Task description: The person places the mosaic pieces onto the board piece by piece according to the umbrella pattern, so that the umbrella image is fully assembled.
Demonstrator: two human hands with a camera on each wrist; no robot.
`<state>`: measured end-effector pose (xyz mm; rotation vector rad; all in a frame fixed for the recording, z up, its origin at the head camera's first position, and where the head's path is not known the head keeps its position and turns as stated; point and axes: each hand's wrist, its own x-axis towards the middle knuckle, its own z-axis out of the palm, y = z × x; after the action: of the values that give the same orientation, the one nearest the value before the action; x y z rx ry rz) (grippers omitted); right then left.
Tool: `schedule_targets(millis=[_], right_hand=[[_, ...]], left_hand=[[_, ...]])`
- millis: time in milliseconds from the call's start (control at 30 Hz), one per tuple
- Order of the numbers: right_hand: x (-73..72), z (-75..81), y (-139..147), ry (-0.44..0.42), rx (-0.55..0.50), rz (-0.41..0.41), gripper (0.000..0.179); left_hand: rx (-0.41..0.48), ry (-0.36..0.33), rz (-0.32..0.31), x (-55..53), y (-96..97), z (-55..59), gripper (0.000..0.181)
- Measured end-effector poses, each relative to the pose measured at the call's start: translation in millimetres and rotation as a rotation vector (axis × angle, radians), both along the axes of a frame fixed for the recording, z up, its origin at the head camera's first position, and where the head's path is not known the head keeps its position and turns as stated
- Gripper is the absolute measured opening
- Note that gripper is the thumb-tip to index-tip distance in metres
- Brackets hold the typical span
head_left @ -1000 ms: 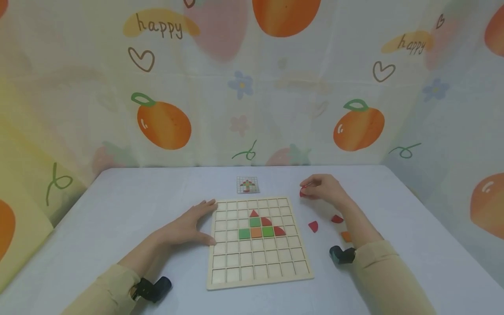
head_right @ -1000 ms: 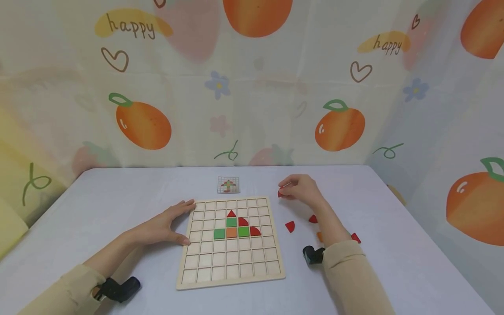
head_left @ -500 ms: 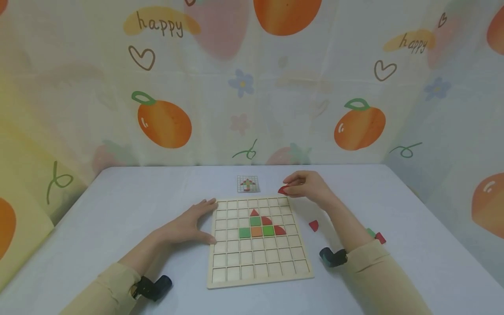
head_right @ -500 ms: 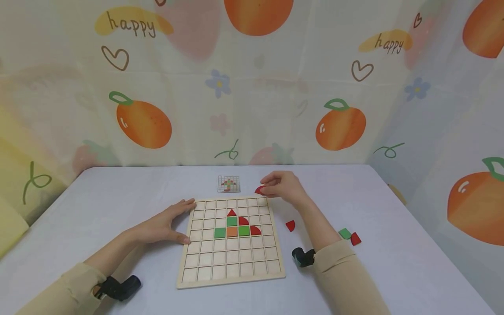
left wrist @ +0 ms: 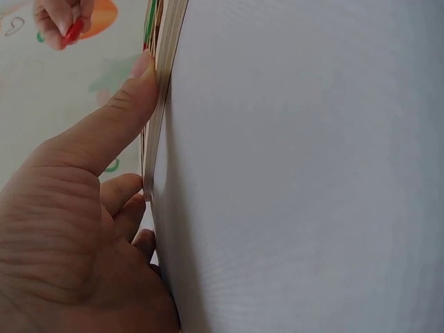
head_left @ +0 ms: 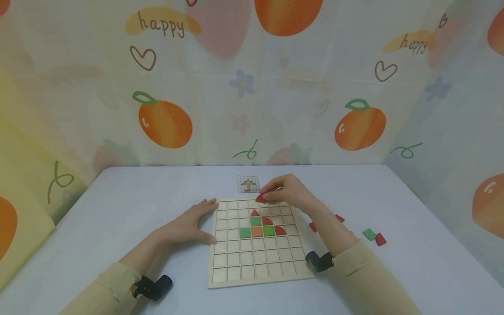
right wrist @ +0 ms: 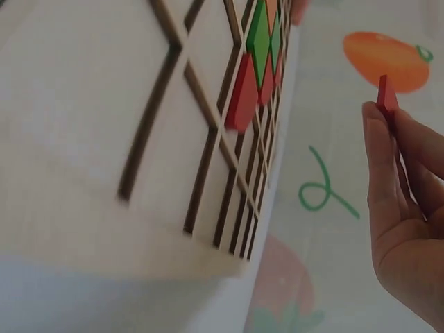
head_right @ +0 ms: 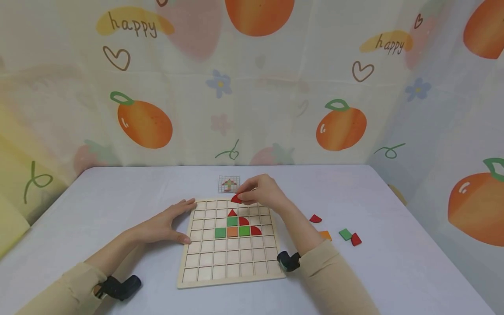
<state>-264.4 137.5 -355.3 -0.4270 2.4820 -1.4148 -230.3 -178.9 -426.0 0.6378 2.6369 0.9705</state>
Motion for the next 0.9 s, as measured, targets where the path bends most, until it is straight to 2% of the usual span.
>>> schedule_targets(millis=[300,633,900], right_hand=[[2.1,-3.2,-24.9,0.005,0.091,0.078,0.013],[4.0,-13.6,-44.4,0.094,0.303,0.15,0.008],[8.0,-18.6,-49.1,0.123,0.329,0.198,0.008]], left_hand=[[-0.014,-0.001,0.004,0.0,2.2,1.2,0.106],[-0.005,0.001,-0.006,1.4,3.6,4.2,0.105],[-0.009,-0.009,0.01,1.7,2.2,3.6,0.105]])
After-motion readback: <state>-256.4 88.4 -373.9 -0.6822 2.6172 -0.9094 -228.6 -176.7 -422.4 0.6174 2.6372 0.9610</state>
